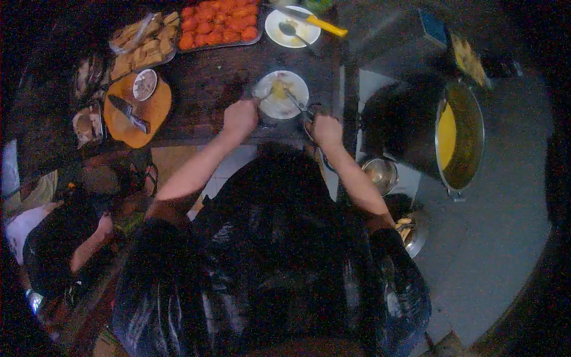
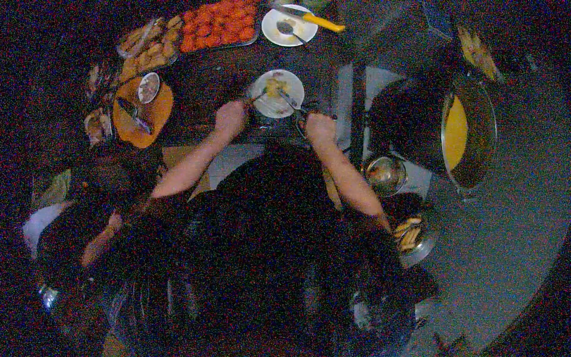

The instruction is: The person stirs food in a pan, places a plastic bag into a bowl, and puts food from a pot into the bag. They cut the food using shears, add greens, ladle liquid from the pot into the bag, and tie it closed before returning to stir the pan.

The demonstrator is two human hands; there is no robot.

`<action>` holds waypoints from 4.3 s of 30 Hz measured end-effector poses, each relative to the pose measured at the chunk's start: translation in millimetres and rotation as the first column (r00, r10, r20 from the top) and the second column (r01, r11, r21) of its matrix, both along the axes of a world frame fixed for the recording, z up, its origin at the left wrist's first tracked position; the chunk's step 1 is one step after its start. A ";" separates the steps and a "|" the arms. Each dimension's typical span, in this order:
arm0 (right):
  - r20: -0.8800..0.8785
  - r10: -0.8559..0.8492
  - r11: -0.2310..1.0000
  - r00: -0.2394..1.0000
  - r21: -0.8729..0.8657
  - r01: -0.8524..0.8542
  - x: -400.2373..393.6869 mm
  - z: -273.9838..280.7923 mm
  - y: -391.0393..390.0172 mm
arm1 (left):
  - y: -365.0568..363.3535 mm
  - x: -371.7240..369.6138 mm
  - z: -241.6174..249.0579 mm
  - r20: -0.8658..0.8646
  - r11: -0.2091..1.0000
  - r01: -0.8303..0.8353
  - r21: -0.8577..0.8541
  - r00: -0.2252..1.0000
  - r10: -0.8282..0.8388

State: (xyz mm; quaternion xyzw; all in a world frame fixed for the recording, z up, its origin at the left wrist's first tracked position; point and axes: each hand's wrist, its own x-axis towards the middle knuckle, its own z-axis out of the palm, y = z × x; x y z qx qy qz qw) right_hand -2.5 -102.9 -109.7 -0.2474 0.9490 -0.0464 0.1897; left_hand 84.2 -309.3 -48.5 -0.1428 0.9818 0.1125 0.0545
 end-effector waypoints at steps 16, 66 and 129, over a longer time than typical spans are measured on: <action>0.033 0.011 0.999 0.999 -0.032 -0.010 -5.1 21.5 -2.6 | 6.1 3.1 -1.8 0.001 0.994 0.094 -0.054 0.996 -0.095; 0.347 0.166 0.958 0.923 -0.278 -0.067 -54.4 -23.6 -2.2 | -85.2 -20.3 -23.5 -0.155 0.870 0.481 0.108 0.873 -0.463; 0.042 -0.160 0.971 0.986 -0.173 0.165 11.1 22.5 49.2 | -46.8 -11.5 68.5 -0.017 0.946 -0.027 0.324 0.999 0.035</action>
